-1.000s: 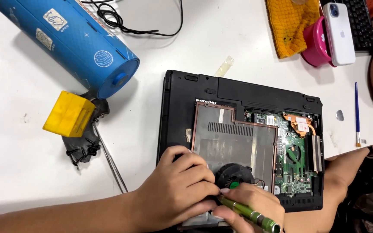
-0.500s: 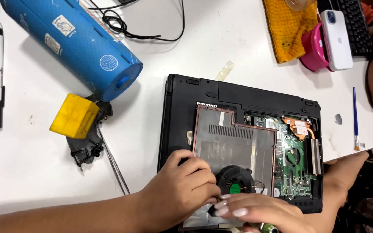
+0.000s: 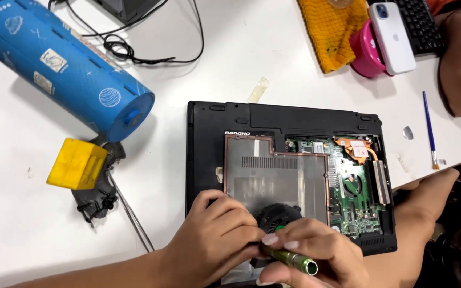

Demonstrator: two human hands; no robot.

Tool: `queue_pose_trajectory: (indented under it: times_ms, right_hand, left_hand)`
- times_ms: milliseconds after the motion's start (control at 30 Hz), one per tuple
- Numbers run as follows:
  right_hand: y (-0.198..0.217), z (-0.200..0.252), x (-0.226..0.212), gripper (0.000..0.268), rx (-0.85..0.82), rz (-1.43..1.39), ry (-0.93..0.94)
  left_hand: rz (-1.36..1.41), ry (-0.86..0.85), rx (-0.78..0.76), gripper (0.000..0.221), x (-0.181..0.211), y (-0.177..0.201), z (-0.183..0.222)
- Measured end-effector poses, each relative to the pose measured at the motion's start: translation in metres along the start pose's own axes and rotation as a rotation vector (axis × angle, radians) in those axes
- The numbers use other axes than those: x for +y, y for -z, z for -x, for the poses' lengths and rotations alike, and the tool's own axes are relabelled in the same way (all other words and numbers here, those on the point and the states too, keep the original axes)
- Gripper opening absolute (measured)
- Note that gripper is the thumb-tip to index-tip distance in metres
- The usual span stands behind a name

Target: Reassembling a laptop by installing and securing the internal cooling fan with screws.

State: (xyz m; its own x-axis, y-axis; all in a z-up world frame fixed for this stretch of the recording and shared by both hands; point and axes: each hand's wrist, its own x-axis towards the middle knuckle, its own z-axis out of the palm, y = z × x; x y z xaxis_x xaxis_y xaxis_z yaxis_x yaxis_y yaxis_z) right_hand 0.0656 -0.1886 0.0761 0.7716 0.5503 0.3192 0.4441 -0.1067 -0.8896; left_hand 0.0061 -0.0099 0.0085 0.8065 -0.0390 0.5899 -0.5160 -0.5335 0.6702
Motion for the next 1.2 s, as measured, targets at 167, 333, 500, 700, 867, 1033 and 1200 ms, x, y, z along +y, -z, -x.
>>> queue_pose_trajectory:
  times_ms: [167, 333, 500, 700, 867, 1033, 1200]
  right_hand:
    - [0.026, -0.023, -0.021, 0.03, -0.394, -0.104, 0.016]
    - [0.035, -0.028, -0.015, 0.023, -0.446, -0.124, 0.018]
    - [0.024, -0.025, -0.013, 0.017, -0.347, -0.13, 0.04]
    - [0.0, -0.019, -0.028, 0.015, -0.061, 0.192, 0.113]
    - [0.033, -0.035, -0.035, 0.033, -0.556, -0.188, -0.014]
    - [0.021, -0.027, -0.028, 0.017, -0.318, -0.018, 0.064]
    - [0.003, -0.02, -0.03, 0.017, -0.13, 0.064, 0.131]
  left_hand:
    - [-0.022, -0.037, 0.03, 0.024, -0.004, -0.007, 0.003]
    - [-0.004, -0.041, -0.01, 0.029, -0.003, 0.0, -0.004]
    - [0.045, -0.008, -0.032, 0.024, -0.006, -0.004, 0.002]
    - [-0.007, -0.013, -0.038, 0.028, -0.002, -0.004, 0.0]
    - [-0.067, -0.1, -0.021, 0.036, -0.004, -0.006, -0.001]
    - [0.04, -0.073, -0.062, 0.03, -0.004, 0.001, -0.006]
    - [0.074, -0.065, -0.012, 0.018, -0.005, 0.0, -0.007]
